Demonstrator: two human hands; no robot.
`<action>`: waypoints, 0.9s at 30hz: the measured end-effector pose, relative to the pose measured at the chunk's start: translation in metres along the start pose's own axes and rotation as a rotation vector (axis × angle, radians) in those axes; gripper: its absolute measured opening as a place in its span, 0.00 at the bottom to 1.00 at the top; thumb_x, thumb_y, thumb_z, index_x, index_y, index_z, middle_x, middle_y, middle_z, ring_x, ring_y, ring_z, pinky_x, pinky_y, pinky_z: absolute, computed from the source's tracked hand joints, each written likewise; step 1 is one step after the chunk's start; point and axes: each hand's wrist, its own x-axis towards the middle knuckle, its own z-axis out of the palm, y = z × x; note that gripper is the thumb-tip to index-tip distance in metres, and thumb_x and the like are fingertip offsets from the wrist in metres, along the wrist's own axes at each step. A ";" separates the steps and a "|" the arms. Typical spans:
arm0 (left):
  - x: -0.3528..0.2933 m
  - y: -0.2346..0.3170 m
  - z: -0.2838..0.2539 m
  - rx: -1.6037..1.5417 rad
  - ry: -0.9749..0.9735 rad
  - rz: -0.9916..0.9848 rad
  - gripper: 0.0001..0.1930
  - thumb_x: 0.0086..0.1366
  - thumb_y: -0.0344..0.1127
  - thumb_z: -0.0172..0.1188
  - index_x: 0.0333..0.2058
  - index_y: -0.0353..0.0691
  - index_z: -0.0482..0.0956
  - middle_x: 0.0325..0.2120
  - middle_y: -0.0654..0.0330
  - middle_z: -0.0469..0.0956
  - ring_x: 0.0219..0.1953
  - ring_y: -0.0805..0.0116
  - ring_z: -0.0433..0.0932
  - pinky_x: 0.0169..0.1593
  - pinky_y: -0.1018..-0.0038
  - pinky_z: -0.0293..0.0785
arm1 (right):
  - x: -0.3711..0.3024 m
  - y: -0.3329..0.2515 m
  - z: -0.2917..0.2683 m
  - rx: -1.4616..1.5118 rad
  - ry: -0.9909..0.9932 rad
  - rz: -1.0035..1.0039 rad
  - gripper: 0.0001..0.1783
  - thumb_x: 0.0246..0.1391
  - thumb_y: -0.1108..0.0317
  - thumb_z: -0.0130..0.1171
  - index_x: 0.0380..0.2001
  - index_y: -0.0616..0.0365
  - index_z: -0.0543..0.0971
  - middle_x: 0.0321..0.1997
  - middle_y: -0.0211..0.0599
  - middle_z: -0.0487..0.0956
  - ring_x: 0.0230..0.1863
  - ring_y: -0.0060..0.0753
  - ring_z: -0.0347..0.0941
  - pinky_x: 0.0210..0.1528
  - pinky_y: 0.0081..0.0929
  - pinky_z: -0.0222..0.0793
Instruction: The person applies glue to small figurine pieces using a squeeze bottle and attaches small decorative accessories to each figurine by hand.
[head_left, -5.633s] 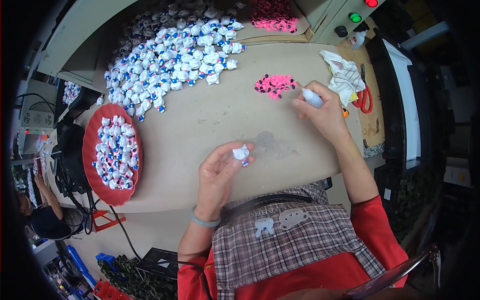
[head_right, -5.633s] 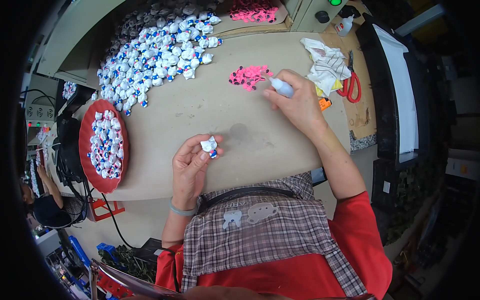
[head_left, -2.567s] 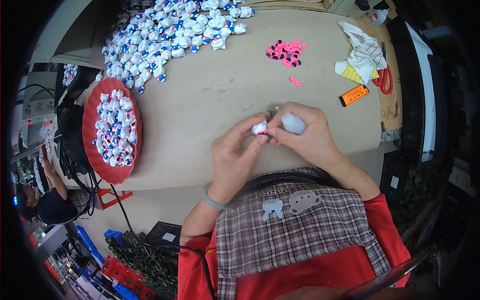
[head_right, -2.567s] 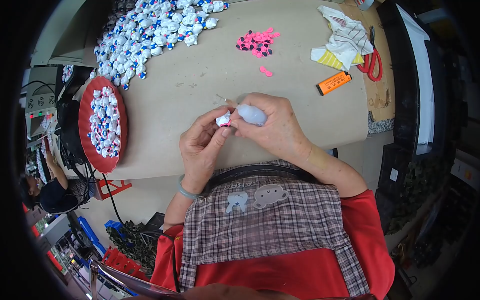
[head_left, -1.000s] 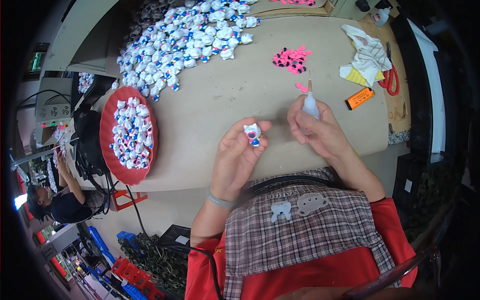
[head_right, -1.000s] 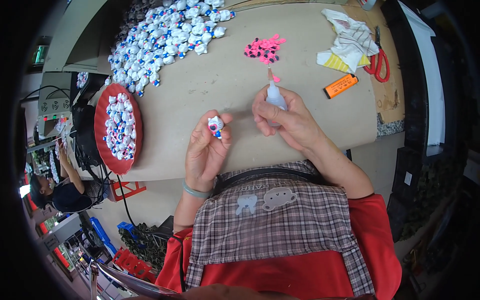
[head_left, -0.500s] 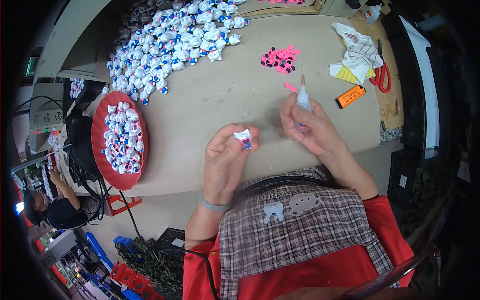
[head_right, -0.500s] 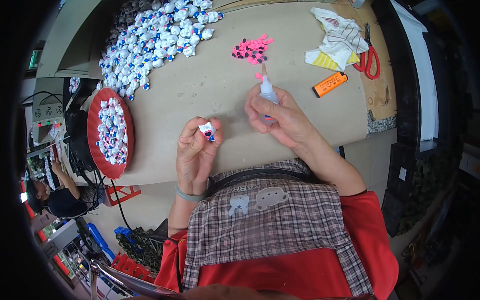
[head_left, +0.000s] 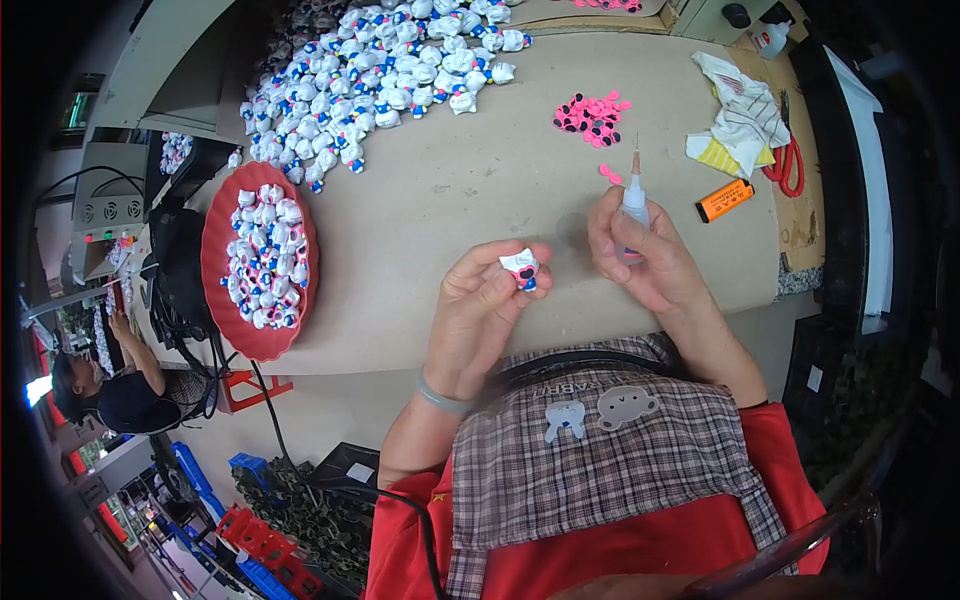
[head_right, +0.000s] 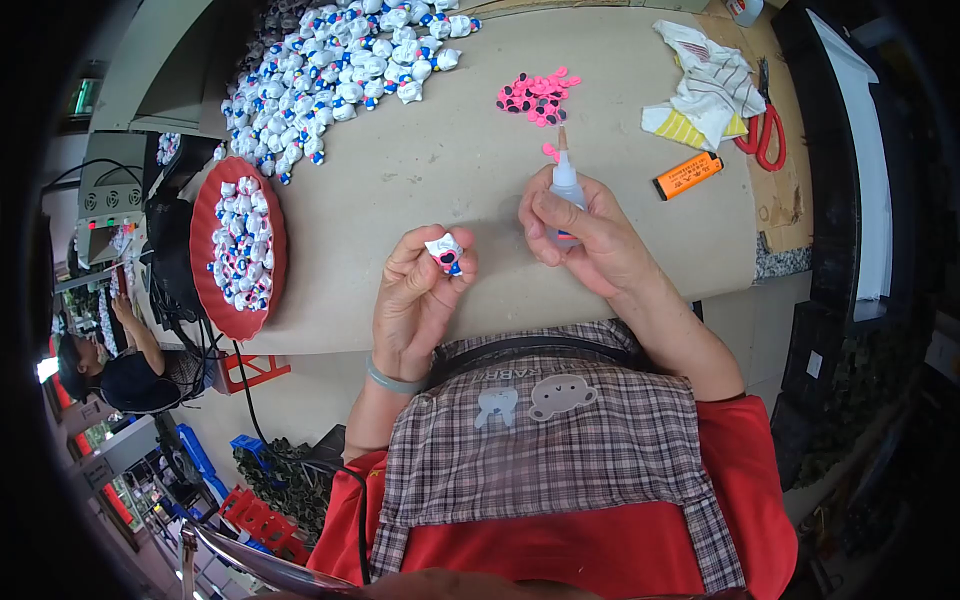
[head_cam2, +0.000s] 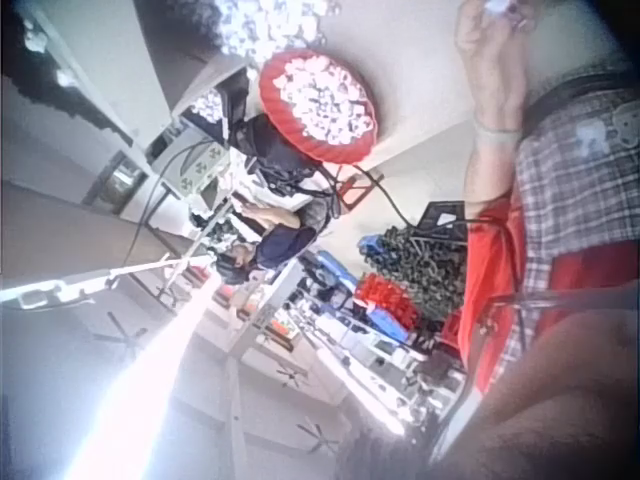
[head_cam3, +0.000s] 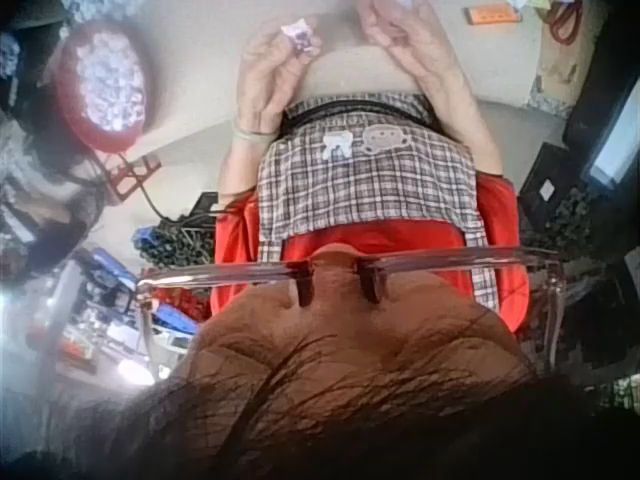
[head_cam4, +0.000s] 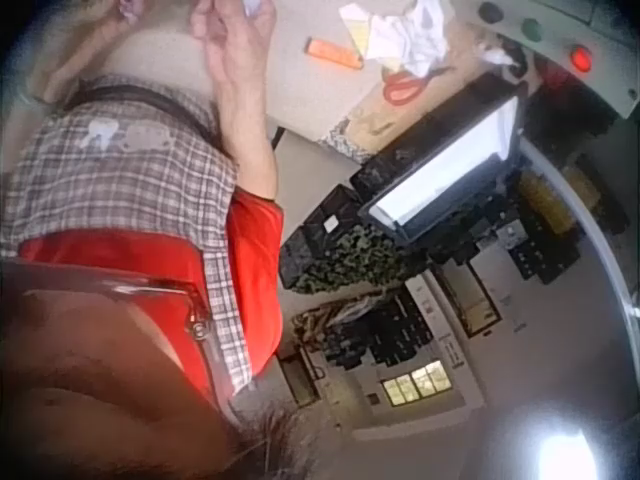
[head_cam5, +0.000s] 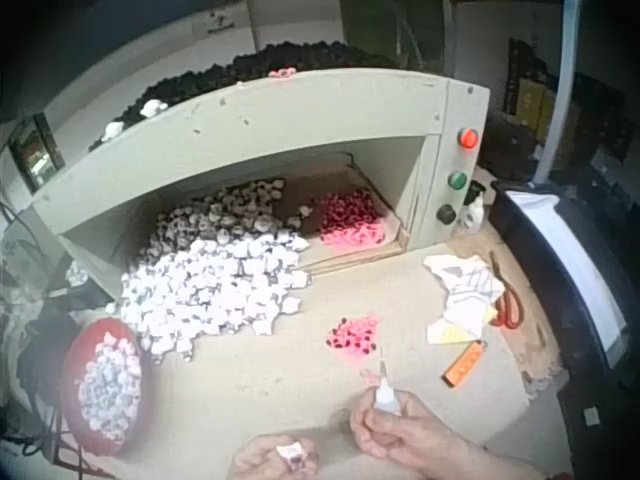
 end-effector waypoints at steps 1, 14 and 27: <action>0.000 0.001 0.001 0.001 -0.001 0.000 0.15 0.63 0.29 0.55 0.50 0.39 0.73 0.48 0.45 0.74 0.44 0.60 0.76 0.50 0.68 0.74 | 0.000 0.000 0.000 0.006 -0.003 0.001 0.10 0.58 0.63 0.56 0.32 0.59 0.71 0.25 0.33 0.70 0.17 0.18 0.60 0.19 0.18 0.52; 0.001 0.003 0.015 0.042 0.104 -0.071 0.14 0.66 0.30 0.53 0.49 0.34 0.71 0.43 0.48 0.74 0.37 0.69 0.73 0.42 0.79 0.73 | -0.001 0.000 0.002 -0.019 0.002 0.011 0.09 0.58 0.65 0.56 0.32 0.59 0.72 0.25 0.33 0.72 0.18 0.19 0.62 0.19 0.18 0.55; 0.000 0.015 0.013 -0.067 0.089 -0.069 0.18 0.63 0.31 0.57 0.51 0.35 0.68 0.36 0.54 0.75 0.30 0.75 0.66 0.38 0.81 0.66 | 0.005 0.000 0.007 -0.033 -0.013 0.007 0.07 0.58 0.67 0.55 0.32 0.60 0.72 0.25 0.33 0.71 0.18 0.20 0.62 0.19 0.18 0.54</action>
